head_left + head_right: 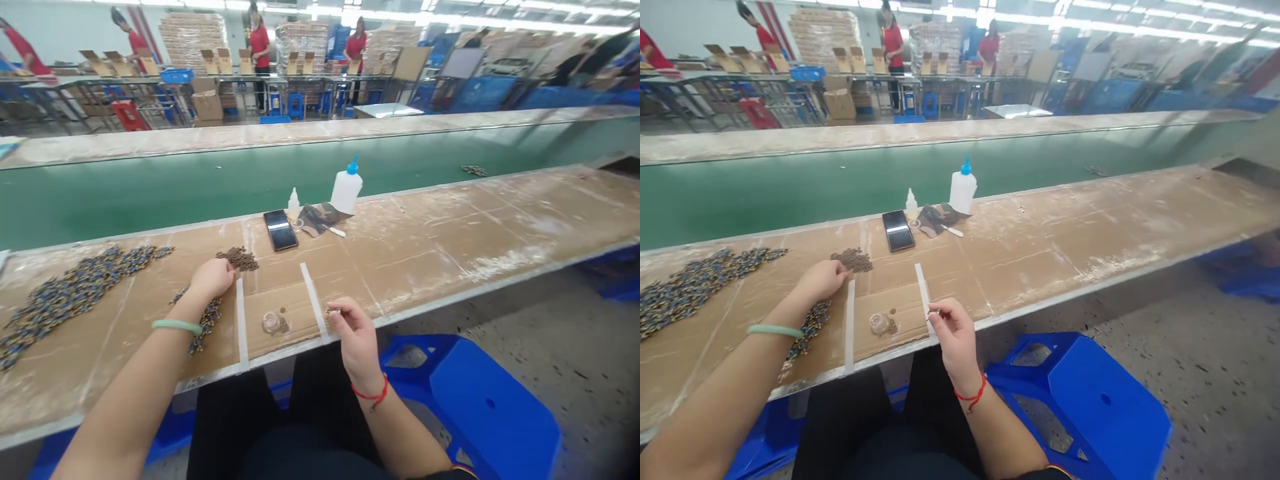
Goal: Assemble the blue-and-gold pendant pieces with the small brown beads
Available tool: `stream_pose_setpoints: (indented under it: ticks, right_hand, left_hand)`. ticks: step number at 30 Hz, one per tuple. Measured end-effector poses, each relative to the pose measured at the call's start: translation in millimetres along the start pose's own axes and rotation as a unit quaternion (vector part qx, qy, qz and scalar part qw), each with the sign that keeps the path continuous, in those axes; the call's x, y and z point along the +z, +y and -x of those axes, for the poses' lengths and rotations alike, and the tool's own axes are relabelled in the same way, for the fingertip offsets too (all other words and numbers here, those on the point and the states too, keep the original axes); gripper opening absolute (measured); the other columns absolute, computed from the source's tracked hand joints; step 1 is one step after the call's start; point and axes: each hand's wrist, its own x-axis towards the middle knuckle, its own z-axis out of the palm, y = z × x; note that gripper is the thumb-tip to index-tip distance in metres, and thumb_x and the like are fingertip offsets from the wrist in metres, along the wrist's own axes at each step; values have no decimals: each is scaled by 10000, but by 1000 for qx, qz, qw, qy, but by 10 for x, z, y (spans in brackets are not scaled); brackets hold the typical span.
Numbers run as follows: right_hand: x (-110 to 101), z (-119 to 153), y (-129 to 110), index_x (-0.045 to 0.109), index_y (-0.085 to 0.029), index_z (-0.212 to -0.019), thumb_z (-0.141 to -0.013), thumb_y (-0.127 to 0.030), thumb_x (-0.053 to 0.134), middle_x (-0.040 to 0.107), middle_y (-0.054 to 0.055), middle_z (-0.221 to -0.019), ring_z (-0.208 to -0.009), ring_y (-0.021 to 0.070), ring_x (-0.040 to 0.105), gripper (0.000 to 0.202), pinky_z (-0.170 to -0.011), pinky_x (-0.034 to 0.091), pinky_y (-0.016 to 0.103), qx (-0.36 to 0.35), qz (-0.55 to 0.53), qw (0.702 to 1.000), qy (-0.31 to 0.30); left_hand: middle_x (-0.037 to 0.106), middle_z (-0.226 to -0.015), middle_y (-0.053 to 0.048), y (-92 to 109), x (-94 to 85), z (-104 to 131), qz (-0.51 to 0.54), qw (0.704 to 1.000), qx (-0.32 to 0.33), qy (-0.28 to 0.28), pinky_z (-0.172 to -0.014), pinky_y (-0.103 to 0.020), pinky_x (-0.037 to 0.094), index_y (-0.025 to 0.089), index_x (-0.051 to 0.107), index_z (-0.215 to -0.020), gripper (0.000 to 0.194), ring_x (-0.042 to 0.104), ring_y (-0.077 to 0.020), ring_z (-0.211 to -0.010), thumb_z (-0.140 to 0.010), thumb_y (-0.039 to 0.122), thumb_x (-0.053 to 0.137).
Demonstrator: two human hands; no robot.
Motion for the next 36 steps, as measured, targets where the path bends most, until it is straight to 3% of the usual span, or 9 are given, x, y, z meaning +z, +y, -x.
stream_pose_setpoints:
  ticks: [9,15,18,20,22,24,27,31,36]
  right_hand:
    - [15,125,104,789,-225,-926,-900,-381,748,696,30,-860,-797,167,643,163,-731,543,291,60,-28,998,8]
    - [-90,151,254,776,-217,-979,-932,-374,727,699,36,-914,-858,177,654,171,-787,533,312,73,-33,997,6]
    - [-179,172,287,768,-227,-1025,-961,-354,705,713,42,-958,-888,185,662,156,-811,523,331,59,6,998,17]
    - [-151,133,213,768,-239,-1027,-969,-329,700,717,39,-951,-867,185,655,127,-799,519,339,1,48,998,29]
    - [-26,63,56,767,-257,-1009,-967,-305,702,712,32,-909,-827,186,648,91,-763,522,343,-90,67,993,37]
    - [163,-3,-133,755,-275,-997,-973,-301,687,702,27,-865,-802,197,649,77,-726,528,355,-182,52,981,39]
    - [425,-49,-339,733,-288,-1025,-987,-298,653,668,19,-822,-776,203,629,89,-695,519,374,-251,0,967,33]
    - [545,-7,-414,721,-272,-1011,-976,-296,655,616,14,-811,-768,195,593,77,-698,480,375,-230,-77,966,84]
    - [530,54,-422,713,-264,-949,-924,-331,691,581,5,-789,-776,196,576,75,-723,442,375,-173,-106,965,166]
  left_hand:
    - [762,-1098,-256,-8,210,52,-56,997,29,47,-871,-445,540,143,696,-961,287,731,-397,-1045,-921,181,414]
    - [763,-949,-153,32,198,-4,-15,996,37,79,-849,-383,522,184,665,-919,181,730,-321,-968,-911,174,484]
    - [752,-882,-83,18,128,172,84,990,26,114,-813,-338,529,203,642,-873,104,710,-253,-890,-921,264,573]
    - [736,-816,-55,85,136,472,262,951,54,156,-763,-325,538,205,623,-823,147,684,-221,-805,-912,321,641]
    - [727,-774,-43,267,216,870,427,881,113,166,-728,-325,548,210,610,-777,206,669,-202,-746,-889,347,713]
    - [733,-778,-47,535,344,1272,517,825,174,146,-701,-319,548,209,604,-748,221,669,-190,-721,-888,311,742]
    - [732,-769,-33,921,510,1714,577,763,247,154,-697,-281,542,203,607,-754,201,669,-158,-712,-907,206,738]
    - [731,-790,-18,1177,570,1913,632,693,273,214,-667,-239,538,209,626,-831,154,665,-135,-704,-916,158,743]
    - [753,-790,-16,1267,611,1939,669,651,292,210,-688,-237,549,217,694,-903,87,685,-133,-709,-919,168,765]
